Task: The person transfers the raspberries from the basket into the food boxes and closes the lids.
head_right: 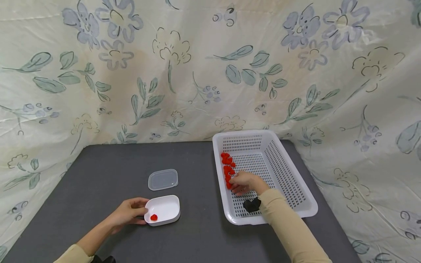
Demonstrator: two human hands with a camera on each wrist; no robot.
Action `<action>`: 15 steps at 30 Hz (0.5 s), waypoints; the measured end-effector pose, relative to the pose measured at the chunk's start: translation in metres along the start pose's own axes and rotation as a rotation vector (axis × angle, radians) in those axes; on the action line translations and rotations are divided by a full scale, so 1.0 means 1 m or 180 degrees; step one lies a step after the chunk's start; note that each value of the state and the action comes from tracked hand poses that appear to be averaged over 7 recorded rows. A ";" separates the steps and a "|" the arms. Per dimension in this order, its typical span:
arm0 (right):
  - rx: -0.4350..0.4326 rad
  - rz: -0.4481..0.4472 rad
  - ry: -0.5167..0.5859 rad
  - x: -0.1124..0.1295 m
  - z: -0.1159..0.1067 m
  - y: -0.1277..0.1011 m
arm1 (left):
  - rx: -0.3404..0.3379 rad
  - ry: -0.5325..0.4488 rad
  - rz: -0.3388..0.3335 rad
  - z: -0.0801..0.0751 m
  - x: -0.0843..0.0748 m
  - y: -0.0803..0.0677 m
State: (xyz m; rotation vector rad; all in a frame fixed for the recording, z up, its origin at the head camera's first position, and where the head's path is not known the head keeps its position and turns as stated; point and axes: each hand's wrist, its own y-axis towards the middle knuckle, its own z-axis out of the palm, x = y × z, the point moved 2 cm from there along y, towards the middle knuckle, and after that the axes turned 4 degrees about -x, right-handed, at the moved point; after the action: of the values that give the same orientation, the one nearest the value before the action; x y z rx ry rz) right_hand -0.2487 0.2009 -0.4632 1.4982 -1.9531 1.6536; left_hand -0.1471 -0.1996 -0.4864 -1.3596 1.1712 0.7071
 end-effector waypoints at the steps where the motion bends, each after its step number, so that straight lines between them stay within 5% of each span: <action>1: 0.0029 0.0007 0.0037 0.000 0.000 0.000 | 0.0003 0.0001 0.0003 0.000 0.000 0.000; 15: 0.0195 0.0054 0.0194 -0.004 0.002 0.003 | 0.0008 -0.0001 0.0005 0.002 0.002 0.000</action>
State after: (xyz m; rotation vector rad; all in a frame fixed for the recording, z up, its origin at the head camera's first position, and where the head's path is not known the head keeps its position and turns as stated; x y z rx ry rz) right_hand -0.2482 0.2007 -0.4683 1.4380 -1.9055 1.7598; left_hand -0.1458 -0.1985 -0.4889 -1.3565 1.1728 0.7065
